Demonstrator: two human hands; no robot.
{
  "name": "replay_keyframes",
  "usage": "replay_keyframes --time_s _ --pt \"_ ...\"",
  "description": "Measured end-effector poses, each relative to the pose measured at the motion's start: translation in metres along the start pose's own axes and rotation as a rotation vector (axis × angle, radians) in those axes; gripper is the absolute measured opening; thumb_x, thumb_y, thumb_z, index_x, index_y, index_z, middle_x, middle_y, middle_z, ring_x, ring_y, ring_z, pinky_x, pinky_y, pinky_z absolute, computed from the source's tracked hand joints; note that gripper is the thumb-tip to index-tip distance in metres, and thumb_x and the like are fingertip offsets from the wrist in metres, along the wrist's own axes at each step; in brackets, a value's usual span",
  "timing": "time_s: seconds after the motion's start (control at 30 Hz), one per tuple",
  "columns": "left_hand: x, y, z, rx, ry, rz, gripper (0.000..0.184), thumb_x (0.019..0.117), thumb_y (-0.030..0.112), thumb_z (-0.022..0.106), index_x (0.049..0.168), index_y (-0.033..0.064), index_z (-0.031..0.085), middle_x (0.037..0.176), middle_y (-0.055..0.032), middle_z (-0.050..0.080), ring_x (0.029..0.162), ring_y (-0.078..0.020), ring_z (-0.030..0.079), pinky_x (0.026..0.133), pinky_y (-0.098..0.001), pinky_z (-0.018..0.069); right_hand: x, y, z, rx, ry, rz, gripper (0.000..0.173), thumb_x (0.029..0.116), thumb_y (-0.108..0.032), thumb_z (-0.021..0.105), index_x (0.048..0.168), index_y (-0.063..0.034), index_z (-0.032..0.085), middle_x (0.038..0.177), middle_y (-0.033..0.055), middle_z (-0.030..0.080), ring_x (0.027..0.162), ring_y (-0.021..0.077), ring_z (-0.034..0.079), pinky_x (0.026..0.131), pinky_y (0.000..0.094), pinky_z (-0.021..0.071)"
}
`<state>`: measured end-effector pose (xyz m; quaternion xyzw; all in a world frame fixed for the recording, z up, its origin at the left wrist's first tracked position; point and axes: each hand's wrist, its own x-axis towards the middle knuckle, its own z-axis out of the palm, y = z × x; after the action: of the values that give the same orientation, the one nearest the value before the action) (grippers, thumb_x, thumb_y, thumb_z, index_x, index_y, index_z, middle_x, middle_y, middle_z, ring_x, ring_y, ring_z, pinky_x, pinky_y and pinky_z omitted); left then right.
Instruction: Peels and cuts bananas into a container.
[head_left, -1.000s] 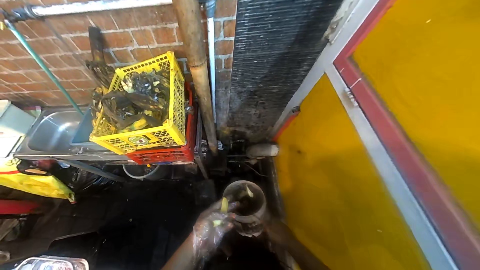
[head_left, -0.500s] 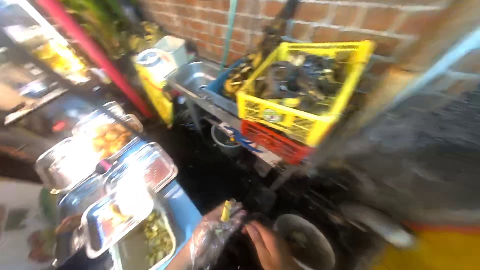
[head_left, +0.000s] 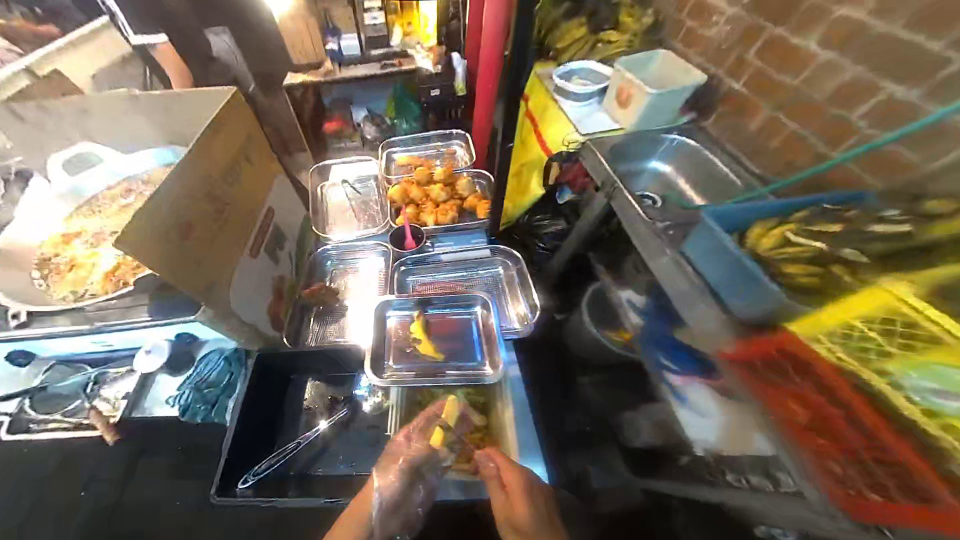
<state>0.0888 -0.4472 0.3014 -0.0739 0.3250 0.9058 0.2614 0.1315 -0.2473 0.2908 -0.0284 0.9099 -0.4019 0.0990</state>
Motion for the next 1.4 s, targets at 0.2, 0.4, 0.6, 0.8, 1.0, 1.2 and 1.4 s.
replay_keyframes --time_s 0.2,0.4,0.6,0.8,1.0,1.2,1.4 --pt "0.008 0.018 -0.028 -0.076 -0.154 0.022 0.077 0.0868 0.012 0.072 0.154 -0.0048 0.037 0.155 -0.0250 0.045 0.141 -0.0350 0.049 0.117 -0.0464 0.0414 -0.012 -0.033 0.019 0.043 0.032 -0.037 0.050 0.1121 -0.039 0.030 0.103 -0.0131 0.072 0.075 0.0039 0.068 0.067 0.0191 0.067 0.058 0.0452 0.0540" --pt "0.020 0.025 -0.040 -0.114 -0.322 -0.122 0.085 0.0824 0.010 0.074 0.156 -0.0041 0.034 0.160 -0.0249 0.039 0.146 -0.0354 0.042 0.119 -0.0477 0.0373 -0.021 -0.038 0.039 0.001 0.048 0.136 0.051 0.1116 -0.042 0.029 0.103 -0.0148 0.072 0.078 0.0038 0.070 0.073 0.0214 0.070 0.062 0.0487 0.0551" --pt "0.034 0.021 -0.050 -0.088 -0.359 -0.157 0.084 0.0817 0.006 0.072 0.157 -0.0008 0.034 0.161 -0.0223 0.039 0.146 -0.0334 0.043 0.118 -0.0468 0.0388 -0.030 -0.050 0.043 0.028 0.101 0.132 0.051 0.1121 -0.042 0.030 0.102 -0.0151 0.072 0.076 0.0035 0.069 0.070 0.0198 0.069 0.060 0.0467 0.0549" --pt "0.034 0.028 -0.051 -0.105 -0.331 -0.080 0.084 0.0823 0.006 0.069 0.158 0.0010 0.033 0.163 -0.0227 0.034 0.149 -0.0362 0.037 0.121 -0.0516 0.0340 -0.024 -0.035 0.033 0.077 -0.064 0.182 0.055 0.1113 -0.049 0.026 0.104 -0.0175 0.071 0.076 0.0037 0.067 0.073 0.0215 0.068 0.064 0.0507 0.0536" --pt "0.024 0.055 -0.021 0.657 -0.240 0.195 0.055 0.0956 0.011 0.065 0.149 0.0067 0.053 0.153 -0.0133 0.053 0.143 -0.0322 0.048 0.119 -0.0471 0.0427 -0.030 -0.015 0.007 0.130 -0.080 0.256 0.055 0.1110 -0.046 0.028 0.108 -0.0141 0.073 0.081 0.0063 0.068 0.074 0.0233 0.067 0.070 0.0524 0.0552" --pt "0.078 0.116 0.005 1.951 0.147 0.093 0.044 0.1009 0.038 0.062 0.142 0.0227 0.059 0.126 0.0006 0.071 0.115 -0.0179 0.067 0.105 -0.0487 0.0521 -0.023 0.013 -0.012 0.203 -0.071 0.235 0.052 0.1106 -0.047 0.031 0.108 -0.0177 0.073 0.071 0.0012 0.060 0.064 0.0186 0.059 0.063 0.0460 0.0518" --pt "0.155 0.108 0.021 2.080 0.629 -0.281 0.073 0.0848 0.072 0.065 0.128 0.0126 0.066 0.118 -0.0186 0.071 0.113 -0.0387 0.067 0.093 -0.0638 0.0525 -0.015 0.026 -0.020 0.259 -0.066 0.154 0.051 0.1105 -0.046 0.031 0.104 -0.0161 0.072 0.071 0.0008 0.060 0.064 0.0171 0.058 0.063 0.0440 0.0507"
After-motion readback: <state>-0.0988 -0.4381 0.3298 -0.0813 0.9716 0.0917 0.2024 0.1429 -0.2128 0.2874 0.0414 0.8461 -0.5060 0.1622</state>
